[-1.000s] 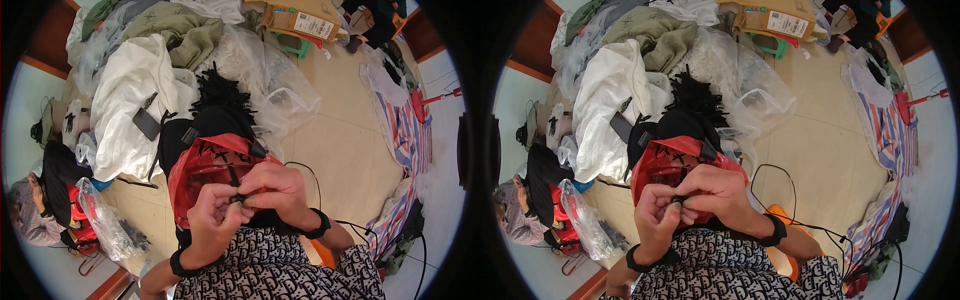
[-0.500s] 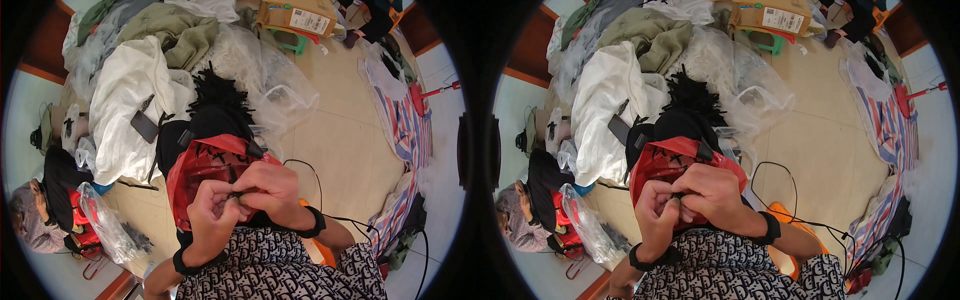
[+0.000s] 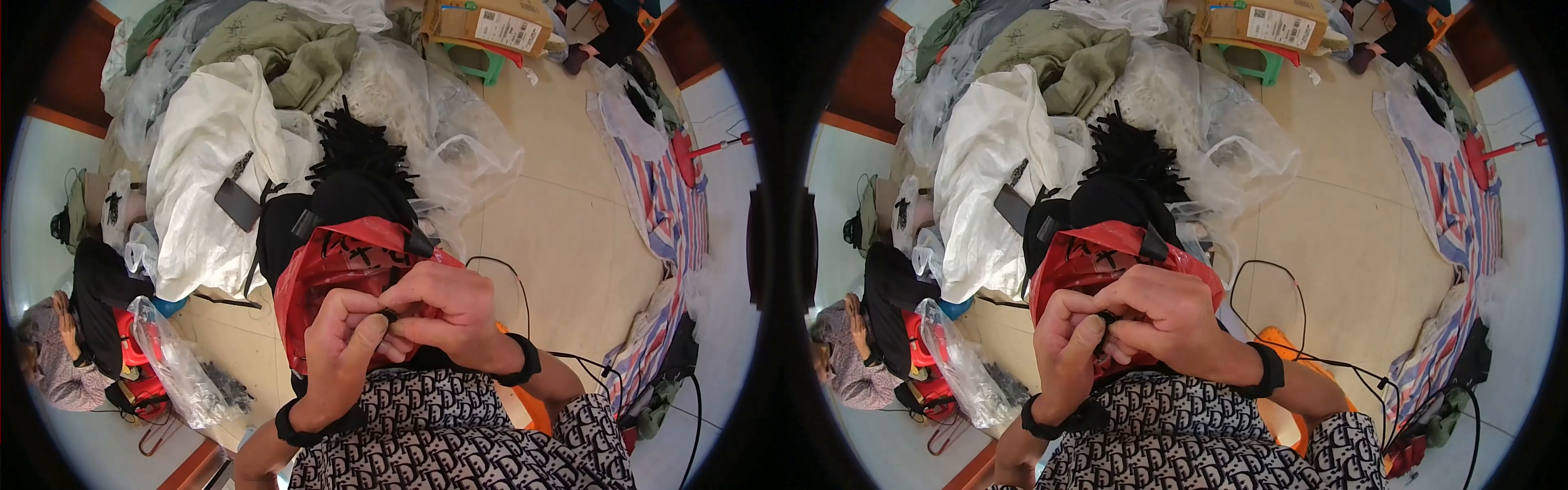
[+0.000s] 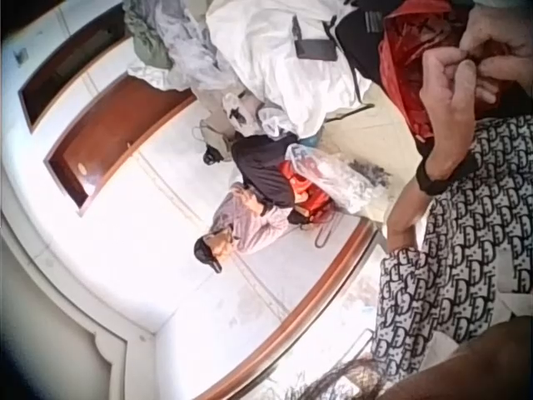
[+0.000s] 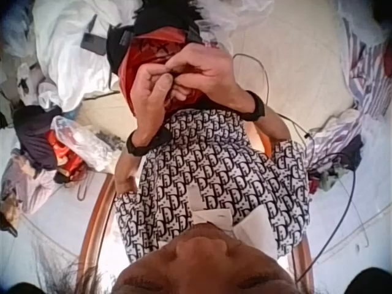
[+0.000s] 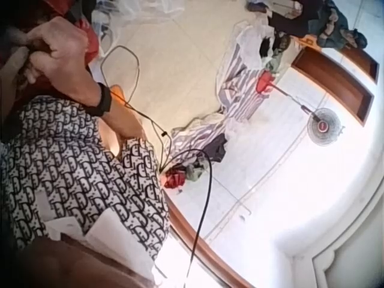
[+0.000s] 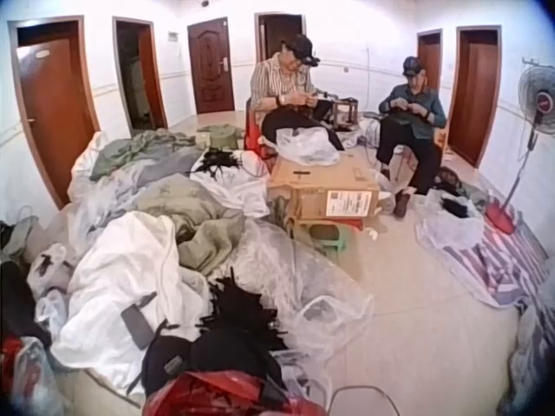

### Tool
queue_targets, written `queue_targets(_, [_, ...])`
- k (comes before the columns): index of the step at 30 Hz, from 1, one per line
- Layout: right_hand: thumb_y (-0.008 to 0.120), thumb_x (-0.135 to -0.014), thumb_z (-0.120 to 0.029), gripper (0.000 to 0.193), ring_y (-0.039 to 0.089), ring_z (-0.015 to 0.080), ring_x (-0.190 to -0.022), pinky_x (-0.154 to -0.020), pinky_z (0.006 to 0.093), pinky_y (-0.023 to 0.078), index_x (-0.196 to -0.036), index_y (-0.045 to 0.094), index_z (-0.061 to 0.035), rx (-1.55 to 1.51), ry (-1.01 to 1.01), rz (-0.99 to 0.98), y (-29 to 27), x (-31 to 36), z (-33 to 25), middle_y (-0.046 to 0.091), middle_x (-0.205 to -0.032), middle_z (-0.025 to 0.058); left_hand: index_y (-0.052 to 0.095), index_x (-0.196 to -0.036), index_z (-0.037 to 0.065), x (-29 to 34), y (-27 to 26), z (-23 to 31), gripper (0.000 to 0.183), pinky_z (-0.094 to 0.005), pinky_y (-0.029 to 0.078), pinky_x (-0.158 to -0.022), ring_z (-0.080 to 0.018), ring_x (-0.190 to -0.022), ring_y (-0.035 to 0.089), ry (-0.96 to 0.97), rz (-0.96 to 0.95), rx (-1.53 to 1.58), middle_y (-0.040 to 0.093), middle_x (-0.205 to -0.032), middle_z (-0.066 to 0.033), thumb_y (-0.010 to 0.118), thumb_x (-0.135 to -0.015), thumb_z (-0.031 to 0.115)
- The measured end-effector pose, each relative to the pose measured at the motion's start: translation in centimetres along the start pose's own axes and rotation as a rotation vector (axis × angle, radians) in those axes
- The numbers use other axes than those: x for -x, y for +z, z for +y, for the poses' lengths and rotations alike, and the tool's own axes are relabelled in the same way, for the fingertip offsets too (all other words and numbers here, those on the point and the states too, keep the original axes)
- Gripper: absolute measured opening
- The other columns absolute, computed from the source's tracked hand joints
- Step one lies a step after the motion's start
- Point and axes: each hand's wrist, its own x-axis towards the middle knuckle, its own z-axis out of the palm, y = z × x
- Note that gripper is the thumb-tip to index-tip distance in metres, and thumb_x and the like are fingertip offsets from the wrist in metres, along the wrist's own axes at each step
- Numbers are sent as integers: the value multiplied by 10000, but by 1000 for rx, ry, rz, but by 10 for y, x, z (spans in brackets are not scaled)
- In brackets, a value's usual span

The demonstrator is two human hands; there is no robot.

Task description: Assembling plastic buckles onto shoe straps in a workshop setting.

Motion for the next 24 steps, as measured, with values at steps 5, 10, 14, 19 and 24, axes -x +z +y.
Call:
queue_targets(5, [620, -613, 30, 211, 531, 115, -592, -512, 220, 407, -820, 605, -6, -134, 74, 2, -2, 0, 4, 538, -680, 52, 388, -945, -34, -1, 1, 3, 101, -249, 511, -562, -157, -656, 601, -28, -2, 25, 575, -776, -136, 412, -849, -15])
queue_targets(10, [618, -613, 35, 208, 537, 113, -601, -518, 217, 410, -818, 605, -1, -128, 110, -21, -4, -2, 0, 546, -704, 57, 385, -944, -42, -4, -1, 6, 152, -243, 521, -588, -159, -688, 608, -41, -42, -76, 569, -800, -142, 389, -802, -95])
queue_targets(14, [634, -595, 31, 210, 539, 122, -606, -520, 216, 409, -800, 612, -1, -58, 66, -3, -3, -2, 2, 570, -709, 60, 395, -929, -44, -7, 0, 6, 143, -242, 520, -586, -149, -678, 605, -49, -38, -78, 571, -790, -135, 398, -795, -93])
queue_targets(19, [656, -569, 25, 218, 548, 146, -614, -528, 223, 416, -782, 619, -6, -15, 51, 35, -1, -3, 3, 594, -706, 68, 420, -889, -43, -8, 4, 7, 117, -227, 513, -581, -122, -653, 596, -50, 36, -91, 579, -757, -116, 426, -784, -92])
queue_targets(24, [648, -562, 34, 208, 552, 149, -613, -524, 228, 422, -764, 616, -6, -32, 91, 40, 0, -4, 7, 590, -695, 66, 424, -872, -44, -7, 7, 2, 122, -221, 509, -582, -110, -655, 591, 3, 89, -133, 581, -745, -103, 450, -766, -97])
